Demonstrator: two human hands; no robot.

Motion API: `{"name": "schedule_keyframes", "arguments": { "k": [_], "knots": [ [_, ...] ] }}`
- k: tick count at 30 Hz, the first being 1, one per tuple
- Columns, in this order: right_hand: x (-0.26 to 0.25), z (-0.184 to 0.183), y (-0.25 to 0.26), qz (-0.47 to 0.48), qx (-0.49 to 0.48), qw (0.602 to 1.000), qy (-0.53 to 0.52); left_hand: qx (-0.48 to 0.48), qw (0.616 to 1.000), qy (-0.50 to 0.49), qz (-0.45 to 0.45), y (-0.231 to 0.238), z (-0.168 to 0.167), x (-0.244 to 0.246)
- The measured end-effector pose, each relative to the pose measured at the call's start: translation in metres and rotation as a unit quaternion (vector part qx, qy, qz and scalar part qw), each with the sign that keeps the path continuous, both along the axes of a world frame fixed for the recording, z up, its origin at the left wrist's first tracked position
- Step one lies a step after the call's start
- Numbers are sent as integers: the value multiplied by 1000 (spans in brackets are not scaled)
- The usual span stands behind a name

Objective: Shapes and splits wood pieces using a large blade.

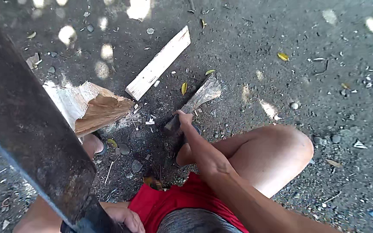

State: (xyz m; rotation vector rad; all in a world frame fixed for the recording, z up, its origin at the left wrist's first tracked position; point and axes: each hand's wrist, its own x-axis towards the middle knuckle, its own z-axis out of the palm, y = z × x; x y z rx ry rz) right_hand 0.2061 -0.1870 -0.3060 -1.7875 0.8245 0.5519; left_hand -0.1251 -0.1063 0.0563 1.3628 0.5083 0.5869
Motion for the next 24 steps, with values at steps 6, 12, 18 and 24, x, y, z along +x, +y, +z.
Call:
{"name": "schedule_keyframes", "arguments": {
  "k": [6,12,18,24],
  "knots": [
    [-1,87,-56,-76,341,930,-117,-7,999,-40,-11,5,0,9],
    [6,53,-57,-183,605,769,-92,-38,999,-31,6,-2,0,6],
    [-23,38,-62,-142,609,780,-30,-76,994,-65,36,-16,1,5],
    [-38,56,-56,-98,613,784,2,-76,995,-68,20,-19,4,12]
  ]
}}
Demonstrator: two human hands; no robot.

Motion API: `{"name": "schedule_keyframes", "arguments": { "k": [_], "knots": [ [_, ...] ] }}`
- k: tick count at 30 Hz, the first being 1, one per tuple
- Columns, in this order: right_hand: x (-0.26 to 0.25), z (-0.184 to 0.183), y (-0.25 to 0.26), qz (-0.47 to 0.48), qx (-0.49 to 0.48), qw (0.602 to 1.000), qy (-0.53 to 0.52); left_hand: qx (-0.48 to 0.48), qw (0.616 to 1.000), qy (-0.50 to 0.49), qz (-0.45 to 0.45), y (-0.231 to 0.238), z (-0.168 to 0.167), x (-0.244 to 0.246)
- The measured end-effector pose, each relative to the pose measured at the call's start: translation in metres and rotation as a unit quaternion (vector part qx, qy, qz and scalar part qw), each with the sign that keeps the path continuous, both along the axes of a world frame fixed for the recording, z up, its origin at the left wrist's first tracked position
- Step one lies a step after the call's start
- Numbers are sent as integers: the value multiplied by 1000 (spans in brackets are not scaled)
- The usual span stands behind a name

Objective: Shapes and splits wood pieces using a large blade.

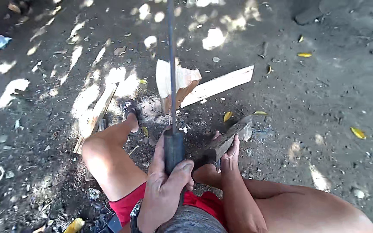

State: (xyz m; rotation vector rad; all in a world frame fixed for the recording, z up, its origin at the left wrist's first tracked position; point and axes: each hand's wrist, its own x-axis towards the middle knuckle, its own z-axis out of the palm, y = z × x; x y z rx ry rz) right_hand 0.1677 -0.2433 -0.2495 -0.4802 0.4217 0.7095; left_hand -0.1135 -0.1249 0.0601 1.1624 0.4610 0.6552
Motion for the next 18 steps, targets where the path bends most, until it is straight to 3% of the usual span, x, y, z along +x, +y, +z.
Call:
{"name": "schedule_keyframes", "arguments": {
  "k": [4,7,12,18],
  "knots": [
    [-2,42,-2,32,-88,995,45,70,996,58,12,-4,0,6],
    [-18,65,-9,36,-68,994,75,89,994,68,17,-7,-2,12],
    [-45,84,-7,37,-158,985,57,104,992,76,10,-11,0,17],
    [-46,85,-5,45,-170,979,101,105,991,86,14,-14,0,16]
  ]
}}
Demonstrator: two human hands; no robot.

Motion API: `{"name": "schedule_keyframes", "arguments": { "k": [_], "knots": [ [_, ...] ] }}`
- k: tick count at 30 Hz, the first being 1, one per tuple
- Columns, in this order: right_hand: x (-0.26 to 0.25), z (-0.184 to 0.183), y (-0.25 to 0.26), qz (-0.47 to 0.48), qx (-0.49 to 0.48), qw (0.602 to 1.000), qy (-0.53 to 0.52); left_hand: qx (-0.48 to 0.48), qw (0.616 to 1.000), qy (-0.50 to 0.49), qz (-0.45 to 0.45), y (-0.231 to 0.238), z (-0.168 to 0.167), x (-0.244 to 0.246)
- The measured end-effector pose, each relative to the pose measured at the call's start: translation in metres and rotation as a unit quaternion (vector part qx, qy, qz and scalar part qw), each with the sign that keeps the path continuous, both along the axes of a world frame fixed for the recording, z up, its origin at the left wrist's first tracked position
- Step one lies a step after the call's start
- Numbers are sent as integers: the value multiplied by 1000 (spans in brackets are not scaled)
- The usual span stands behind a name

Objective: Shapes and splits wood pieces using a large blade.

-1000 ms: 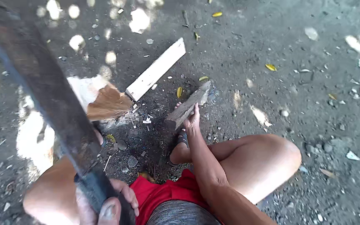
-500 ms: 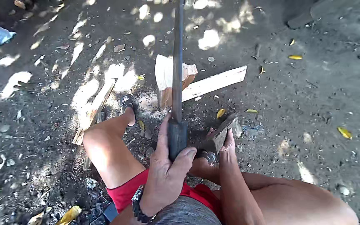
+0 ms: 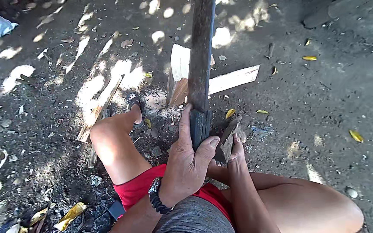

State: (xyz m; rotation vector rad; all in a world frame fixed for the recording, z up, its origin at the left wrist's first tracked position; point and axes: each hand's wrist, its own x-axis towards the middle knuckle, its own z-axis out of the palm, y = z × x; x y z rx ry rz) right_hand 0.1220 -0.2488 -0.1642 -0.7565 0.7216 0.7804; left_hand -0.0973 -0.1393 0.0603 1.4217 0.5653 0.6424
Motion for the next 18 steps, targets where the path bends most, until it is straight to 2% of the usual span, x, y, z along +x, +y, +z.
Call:
{"name": "schedule_keyframes", "arguments": {
  "k": [4,8,15,18],
  "knots": [
    [-5,0,0,-7,44,999,-2,-21,1000,-4,1,-3,4,1],
    [4,-8,2,-10,22,1000,6,-41,999,-10,-1,-6,5,1],
    [-6,-8,2,17,-41,998,-51,-56,998,-34,-2,-11,3,1],
    [-1,-19,-1,17,-24,999,-41,-54,998,-40,8,-12,1,2]
  ]
}}
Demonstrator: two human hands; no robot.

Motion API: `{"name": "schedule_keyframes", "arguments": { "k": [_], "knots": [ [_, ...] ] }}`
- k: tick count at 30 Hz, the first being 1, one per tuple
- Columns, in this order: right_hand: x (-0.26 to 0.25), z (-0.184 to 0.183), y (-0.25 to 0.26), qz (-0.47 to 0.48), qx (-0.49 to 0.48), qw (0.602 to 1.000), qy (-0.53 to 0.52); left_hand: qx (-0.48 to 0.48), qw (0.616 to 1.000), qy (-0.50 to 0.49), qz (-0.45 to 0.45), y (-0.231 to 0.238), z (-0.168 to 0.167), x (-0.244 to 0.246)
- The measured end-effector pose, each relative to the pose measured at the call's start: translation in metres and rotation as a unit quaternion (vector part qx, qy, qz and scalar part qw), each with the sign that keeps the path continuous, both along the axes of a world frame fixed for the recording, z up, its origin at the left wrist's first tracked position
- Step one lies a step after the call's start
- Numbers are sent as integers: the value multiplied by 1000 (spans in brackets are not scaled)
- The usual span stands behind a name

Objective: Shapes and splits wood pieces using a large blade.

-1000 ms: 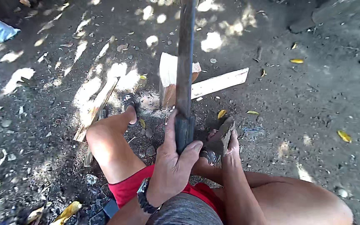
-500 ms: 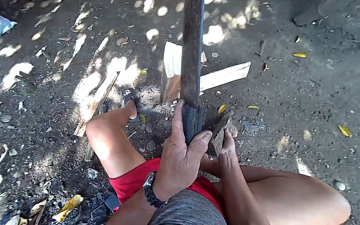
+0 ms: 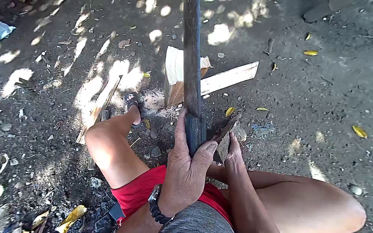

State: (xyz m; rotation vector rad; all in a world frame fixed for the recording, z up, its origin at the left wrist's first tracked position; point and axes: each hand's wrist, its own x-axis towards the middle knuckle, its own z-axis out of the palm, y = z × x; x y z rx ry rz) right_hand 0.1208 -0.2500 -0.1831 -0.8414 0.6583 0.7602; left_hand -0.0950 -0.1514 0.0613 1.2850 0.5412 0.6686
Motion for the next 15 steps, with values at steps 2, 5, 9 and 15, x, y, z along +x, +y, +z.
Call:
{"name": "schedule_keyframes", "arguments": {
  "k": [2,5,9,15],
  "knots": [
    [1,1,1,-1,4,1000,12,2,1000,-9,8,0,-2,1],
    [3,-1,2,-5,5,1000,28,6,1000,-24,17,-1,-4,3],
    [4,-1,2,-5,6,999,48,-13,999,-31,21,-1,2,3],
    [7,-6,0,0,13,999,40,-44,999,-11,5,6,24,-4]
  ]
}}
